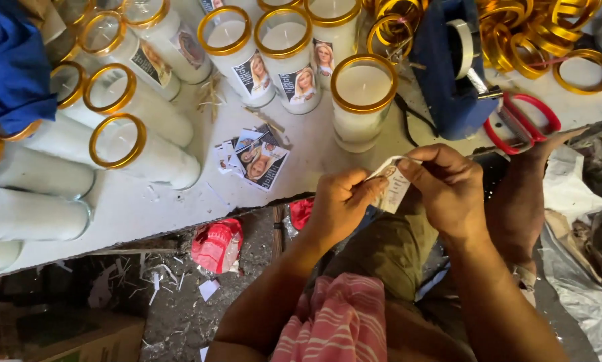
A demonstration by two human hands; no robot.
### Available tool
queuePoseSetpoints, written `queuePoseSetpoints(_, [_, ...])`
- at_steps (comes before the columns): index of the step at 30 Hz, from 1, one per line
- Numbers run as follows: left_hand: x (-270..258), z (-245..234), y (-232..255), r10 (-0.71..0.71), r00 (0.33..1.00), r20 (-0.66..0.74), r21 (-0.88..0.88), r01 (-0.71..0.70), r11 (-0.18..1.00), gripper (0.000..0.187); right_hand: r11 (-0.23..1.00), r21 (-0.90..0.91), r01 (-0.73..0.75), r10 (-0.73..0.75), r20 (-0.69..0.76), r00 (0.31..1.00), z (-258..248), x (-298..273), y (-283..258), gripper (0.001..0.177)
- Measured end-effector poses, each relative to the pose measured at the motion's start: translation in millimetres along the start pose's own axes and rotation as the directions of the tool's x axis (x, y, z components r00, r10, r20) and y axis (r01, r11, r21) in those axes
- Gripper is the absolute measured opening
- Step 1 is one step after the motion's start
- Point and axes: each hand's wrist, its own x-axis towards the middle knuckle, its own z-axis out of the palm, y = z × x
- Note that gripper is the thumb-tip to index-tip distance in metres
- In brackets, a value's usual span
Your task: Applying labels and decorative gold rings to glass candle jars
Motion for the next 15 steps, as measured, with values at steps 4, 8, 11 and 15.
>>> queuePoseSetpoints(4, [-6.3,-6.4,-6.7,-0.048,0.992,0.114,0.089,0.038,0.995,0.02,1.0,0.029,-0.002,-0.002,0.142,0.99,-13.0,0.1,-5.6,0.024])
queuePoseSetpoints(8, [2.8,-16.7,-1.5,-0.188,0.92,0.343,0.109,0.16,0.981,0.03,0.996,-0.077,0.033,-0.025,0.105,0.994,-30.0,3.4,3.9,0.014])
queuePoseSetpoints(11, [6.6,-20.7,0.4,-0.253,0.89,0.38,0.028,0.263,0.965,0.027,0.997,-0.064,-0.045,0.047,0.03,0.998,-40.7,6.7,14.8,0.013])
queuePoseSetpoints(15, [-1.7,-11.8,2.2,-0.25,0.931,0.266,-0.17,0.301,0.939,0.035,0.991,0.102,-0.081,0.089,-0.071,0.994,-37.0,5.1,30.1,0.011])
